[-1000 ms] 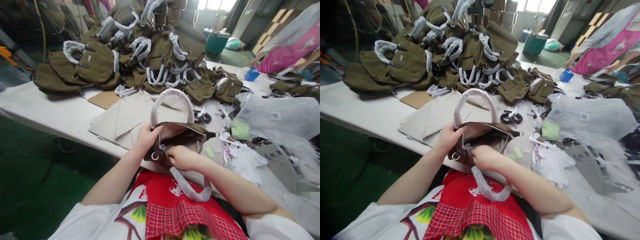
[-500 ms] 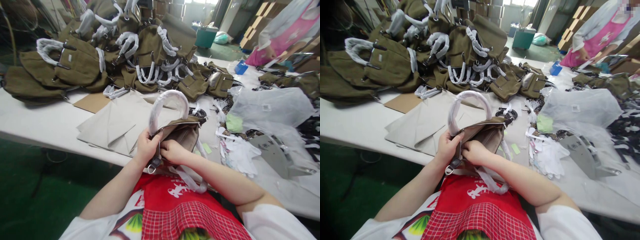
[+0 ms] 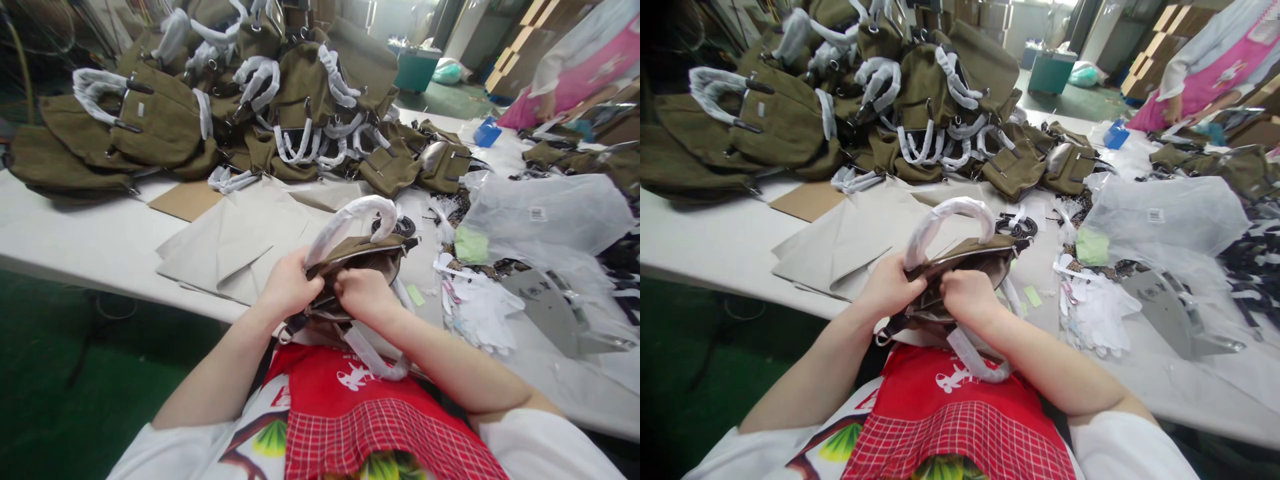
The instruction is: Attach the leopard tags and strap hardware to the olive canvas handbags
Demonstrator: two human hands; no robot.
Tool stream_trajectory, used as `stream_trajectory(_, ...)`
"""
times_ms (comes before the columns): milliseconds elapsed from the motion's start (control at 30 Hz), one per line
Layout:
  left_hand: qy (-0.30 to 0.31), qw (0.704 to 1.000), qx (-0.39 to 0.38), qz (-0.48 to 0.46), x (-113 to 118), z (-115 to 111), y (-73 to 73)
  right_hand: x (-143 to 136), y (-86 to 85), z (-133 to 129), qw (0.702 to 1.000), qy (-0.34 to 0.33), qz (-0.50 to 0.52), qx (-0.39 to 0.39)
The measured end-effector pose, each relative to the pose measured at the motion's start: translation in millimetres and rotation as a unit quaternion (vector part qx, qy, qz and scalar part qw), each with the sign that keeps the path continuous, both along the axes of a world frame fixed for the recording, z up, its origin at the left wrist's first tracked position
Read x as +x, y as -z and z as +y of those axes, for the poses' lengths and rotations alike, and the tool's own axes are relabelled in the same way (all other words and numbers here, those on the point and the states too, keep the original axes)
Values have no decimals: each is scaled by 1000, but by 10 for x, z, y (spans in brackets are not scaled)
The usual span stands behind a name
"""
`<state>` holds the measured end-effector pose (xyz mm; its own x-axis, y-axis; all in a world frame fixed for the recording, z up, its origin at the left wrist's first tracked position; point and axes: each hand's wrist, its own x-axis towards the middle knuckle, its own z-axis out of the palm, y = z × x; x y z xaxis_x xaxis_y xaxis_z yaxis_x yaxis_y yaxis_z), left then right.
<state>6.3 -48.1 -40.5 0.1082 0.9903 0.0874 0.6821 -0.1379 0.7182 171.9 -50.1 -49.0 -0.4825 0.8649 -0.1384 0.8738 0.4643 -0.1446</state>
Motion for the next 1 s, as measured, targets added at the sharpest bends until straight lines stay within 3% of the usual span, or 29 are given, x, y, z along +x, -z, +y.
stream_trajectory(100,-23,999,-6,-36,-71,71,33,99,-34,85,997,71,-21,15)
stream_trajectory(200,-37,993,-9,-110,-71,115,112,131,-29,99,996,68,3,60)
stream_trajectory(367,-61,986,14,-155,-12,126,176,90,13,21,983,-112,98,110)
stream_trajectory(467,-75,983,32,-162,11,112,169,71,40,15,984,-125,87,93)
stream_trajectory(600,-91,986,83,-109,50,58,162,43,86,28,984,-124,74,103)
stream_trajectory(733,-93,971,220,-5,69,18,190,58,48,-21,979,-156,93,89)
stream_trajectory(800,-90,964,252,4,43,38,211,165,-15,-56,973,-162,138,92)
stream_trajectory(867,-107,971,211,-23,-8,84,225,389,-68,-75,964,-101,207,131)
stream_trajectory(933,-150,976,136,-76,-68,143,228,720,-59,-51,942,43,263,203)
stream_trajectory(1000,-190,970,79,-132,-114,199,221,1086,48,36,912,203,255,250)
